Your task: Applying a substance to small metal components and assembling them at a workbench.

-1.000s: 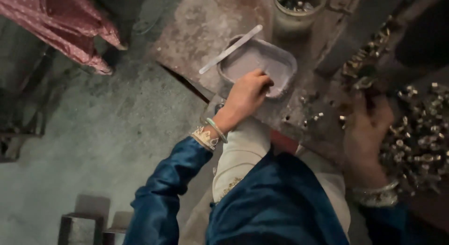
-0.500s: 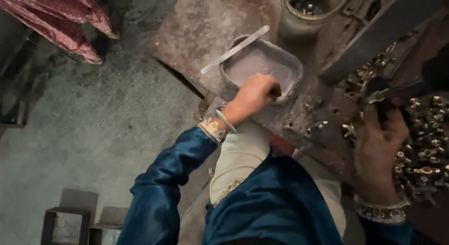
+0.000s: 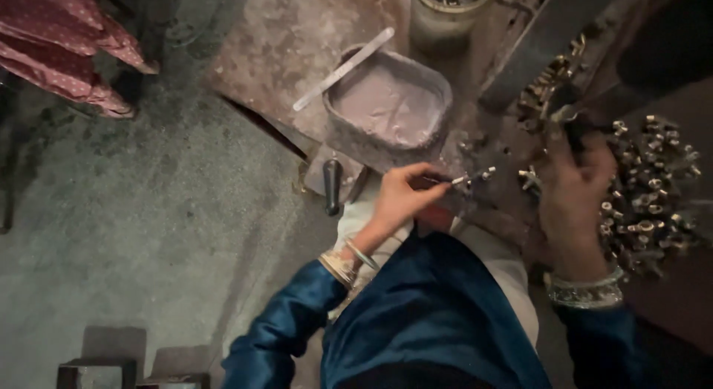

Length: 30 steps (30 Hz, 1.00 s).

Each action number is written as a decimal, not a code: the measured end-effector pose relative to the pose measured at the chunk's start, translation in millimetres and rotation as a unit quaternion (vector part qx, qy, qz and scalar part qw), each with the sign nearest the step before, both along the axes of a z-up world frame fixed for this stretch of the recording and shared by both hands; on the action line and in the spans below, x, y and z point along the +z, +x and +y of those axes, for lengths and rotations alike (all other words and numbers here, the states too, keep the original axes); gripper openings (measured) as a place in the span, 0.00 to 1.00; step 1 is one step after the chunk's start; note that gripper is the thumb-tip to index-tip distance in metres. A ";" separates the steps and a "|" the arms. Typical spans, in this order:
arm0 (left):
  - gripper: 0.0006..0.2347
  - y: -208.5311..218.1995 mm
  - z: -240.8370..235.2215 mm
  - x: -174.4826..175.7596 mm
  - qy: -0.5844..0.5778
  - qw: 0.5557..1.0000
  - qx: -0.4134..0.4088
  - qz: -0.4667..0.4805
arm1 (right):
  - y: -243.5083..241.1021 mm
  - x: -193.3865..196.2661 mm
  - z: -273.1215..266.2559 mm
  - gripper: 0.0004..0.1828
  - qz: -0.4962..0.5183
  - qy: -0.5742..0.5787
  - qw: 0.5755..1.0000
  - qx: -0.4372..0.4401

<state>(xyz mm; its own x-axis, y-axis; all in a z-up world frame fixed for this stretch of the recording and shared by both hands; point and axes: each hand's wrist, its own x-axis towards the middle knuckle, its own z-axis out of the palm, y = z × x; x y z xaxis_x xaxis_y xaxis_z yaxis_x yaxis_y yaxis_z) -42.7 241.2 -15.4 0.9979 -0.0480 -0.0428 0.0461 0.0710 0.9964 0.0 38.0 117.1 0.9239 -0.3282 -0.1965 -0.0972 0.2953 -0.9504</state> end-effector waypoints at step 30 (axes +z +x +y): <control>0.09 54.0 -44.9 63.5 0.325 0.928 0.047 -0.176 | 8.5 -58.5 -29.1 0.08 -0.115 -0.019 0.990 0.075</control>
